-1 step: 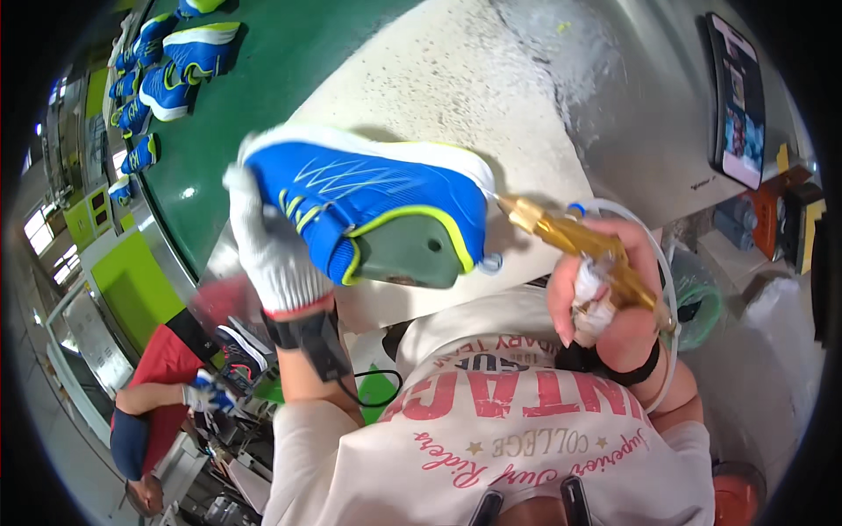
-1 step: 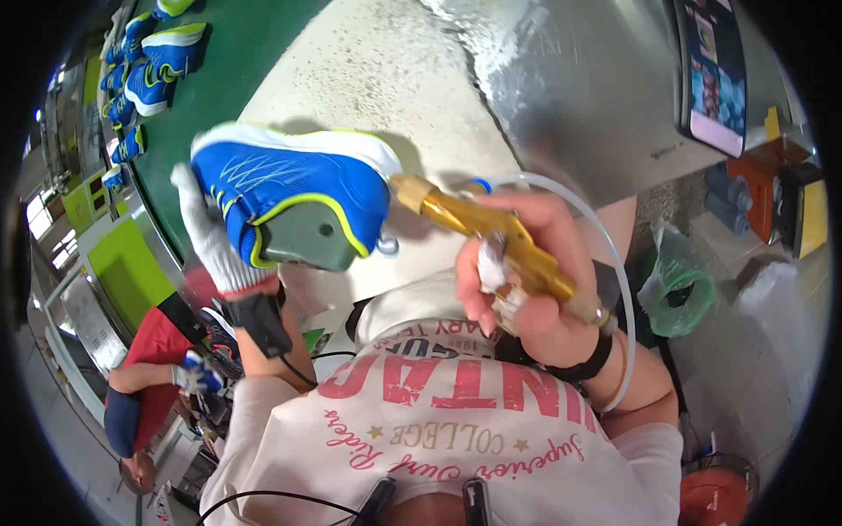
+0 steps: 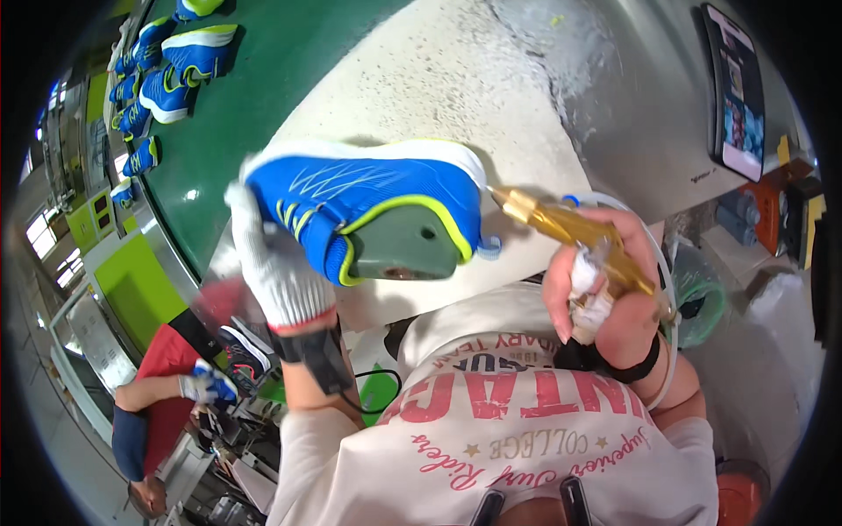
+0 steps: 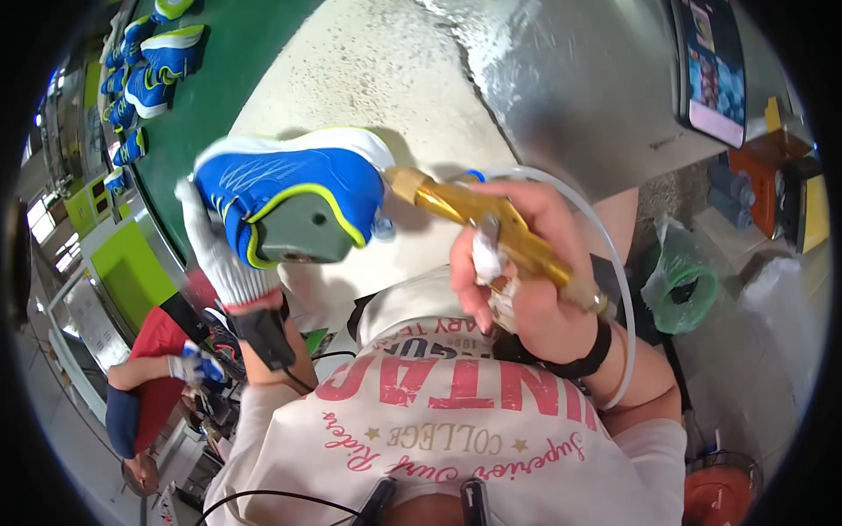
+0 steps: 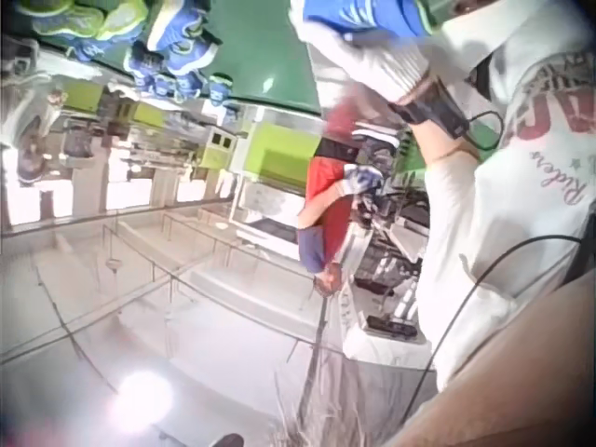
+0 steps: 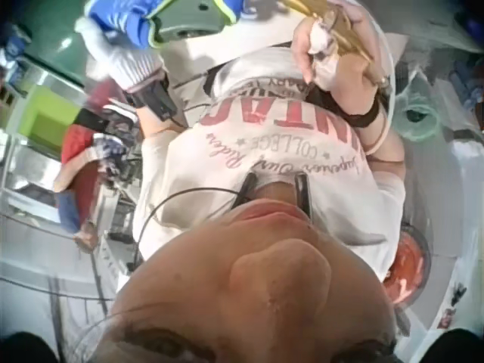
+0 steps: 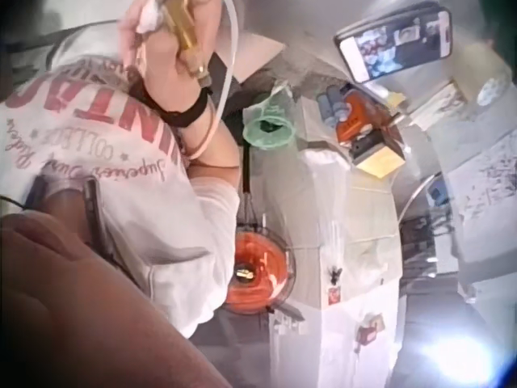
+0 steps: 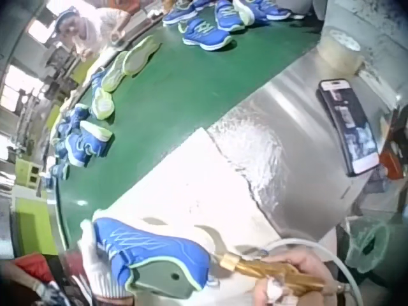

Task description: The person uses a handheld air nozzle to blow air into and around the openings of several sneakers on a workbench. They handle black and red sneakers first, then switch to blue and neon-green sneakers, repeatedly picking up each shoe, directing the nozzle into the interior, and placing the shoe back on the table.

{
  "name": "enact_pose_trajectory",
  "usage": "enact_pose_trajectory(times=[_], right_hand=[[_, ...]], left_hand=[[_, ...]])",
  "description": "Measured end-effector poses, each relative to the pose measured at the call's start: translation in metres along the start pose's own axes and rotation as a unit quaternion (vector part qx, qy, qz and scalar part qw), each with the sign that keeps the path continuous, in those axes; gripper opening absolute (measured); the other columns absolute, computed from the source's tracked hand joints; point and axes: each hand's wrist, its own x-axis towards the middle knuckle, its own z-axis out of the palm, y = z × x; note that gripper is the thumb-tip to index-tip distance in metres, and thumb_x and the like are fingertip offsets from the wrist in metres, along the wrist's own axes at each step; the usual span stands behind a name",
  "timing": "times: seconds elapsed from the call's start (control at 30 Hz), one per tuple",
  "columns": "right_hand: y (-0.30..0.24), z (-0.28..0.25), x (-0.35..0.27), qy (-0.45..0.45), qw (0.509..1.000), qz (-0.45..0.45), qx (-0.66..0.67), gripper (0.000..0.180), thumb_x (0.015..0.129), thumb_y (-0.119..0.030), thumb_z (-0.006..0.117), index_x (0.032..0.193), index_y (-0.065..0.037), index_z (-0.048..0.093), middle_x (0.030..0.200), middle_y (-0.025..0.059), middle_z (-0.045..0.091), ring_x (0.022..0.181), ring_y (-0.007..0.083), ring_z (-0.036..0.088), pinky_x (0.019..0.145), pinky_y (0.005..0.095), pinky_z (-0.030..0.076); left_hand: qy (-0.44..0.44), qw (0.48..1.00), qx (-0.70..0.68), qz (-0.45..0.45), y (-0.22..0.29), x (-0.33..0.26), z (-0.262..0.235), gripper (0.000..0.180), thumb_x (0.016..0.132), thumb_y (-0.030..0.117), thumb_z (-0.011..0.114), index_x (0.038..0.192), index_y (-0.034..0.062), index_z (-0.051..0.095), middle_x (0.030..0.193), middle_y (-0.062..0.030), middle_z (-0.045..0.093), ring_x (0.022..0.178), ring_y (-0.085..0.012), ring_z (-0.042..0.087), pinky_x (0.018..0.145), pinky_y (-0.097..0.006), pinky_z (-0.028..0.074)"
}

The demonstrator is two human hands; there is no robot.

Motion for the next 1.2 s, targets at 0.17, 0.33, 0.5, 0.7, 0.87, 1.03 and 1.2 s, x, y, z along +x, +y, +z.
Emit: enact_pose_trajectory(times=[0.17,0.33,0.5,0.7,0.87,1.03,1.2], right_hand=[[0.01,0.005,0.006,-0.008,0.999,-0.008,0.037,0.072,0.088,-0.055,0.053,0.13,-0.001,0.03,0.087,0.0119,0.056,0.064,0.0119,0.053,0.053,0.0232,0.046],[0.021,0.011,-0.013,-0.013,0.998,-0.042,-0.049,0.086,0.079,-0.052,0.068,0.135,-0.001,0.028,0.093,0.0092,0.054,0.072,0.0094,0.05,0.063,0.0225,0.046],[0.023,0.012,-0.027,-0.136,0.938,-0.115,-0.298,0.079,0.069,-0.035,0.082,0.126,0.005,0.046,0.087,0.0141,0.057,0.075,0.0276,0.057,0.069,0.0336,0.047],[0.002,-0.001,-0.058,-0.165,0.905,-0.115,-0.376,0.075,0.069,-0.03,0.082,0.125,0.005,0.047,0.082,0.0148,0.054,0.072,0.0319,0.055,0.066,0.0362,0.044],[-0.005,-0.003,-0.087,-0.048,0.955,-0.134,-0.259,0.077,0.082,-0.048,0.065,0.131,0.0,0.032,0.085,0.0113,0.055,0.07,0.0163,0.056,0.065,0.0275,0.045],[-0.025,0.013,-0.099,0.118,0.983,-0.071,-0.118,0.074,0.084,-0.057,0.058,0.125,-0.001,0.03,0.09,0.0114,0.055,0.081,0.0181,0.059,0.092,0.0383,0.045],[-0.034,0.019,-0.084,0.197,0.956,-0.116,-0.182,0.081,0.082,-0.06,0.058,0.127,0.001,0.03,0.113,0.0204,0.052,0.08,0.0182,0.059,0.079,0.0326,0.046]], left_hand=[[0.076,0.991,-0.047,-0.098,-0.004,-0.07,-0.012,0.047,0.098,0.033,0.046,0.128,-0.0034,0.045,0.123,-0.0159,0.057,0.115,-0.0282,0.054,0.096,-0.049,0.045],[-0.009,0.963,-0.055,-0.265,-0.004,-0.12,-0.023,0.056,0.096,0.041,0.045,0.135,0.0022,0.038,0.127,-0.0189,0.053,0.111,-0.0342,0.058,0.08,-0.046,0.057],[-0.115,0.902,-0.245,-0.336,-0.021,-0.133,-0.015,0.067,0.092,0.047,0.051,0.138,0.0012,0.035,0.125,-0.0199,0.054,0.108,-0.0345,0.059,0.079,-0.045,0.057],[-0.203,0.841,-0.317,-0.388,-0.049,-0.135,0.0,0.064,0.093,0.042,0.051,0.139,0.0022,0.034,0.126,-0.0188,0.053,0.108,-0.0344,0.058,0.091,-0.051,0.05],[-0.268,0.815,-0.298,-0.418,-0.066,-0.129,0.037,0.053,0.092,0.026,0.055,0.137,0.0032,0.037,0.13,-0.0131,0.051,0.12,-0.0329,0.05,0.103,-0.053,0.039],[-0.321,0.765,-0.307,-0.466,-0.092,-0.111,0.079,0.06,0.086,0.032,0.065,0.137,0.0124,0.04,0.14,-0.0115,0.041,0.133,-0.0361,0.032,0.11,-0.047,0.03],[-0.396,0.738,-0.344,-0.425,-0.1,-0.091,0.121,0.047,0.087,0.019,0.063,0.131,0.0124,0.047,0.136,-0.0081,0.042,0.127,-0.0296,0.039,0.094,-0.034,0.048]])
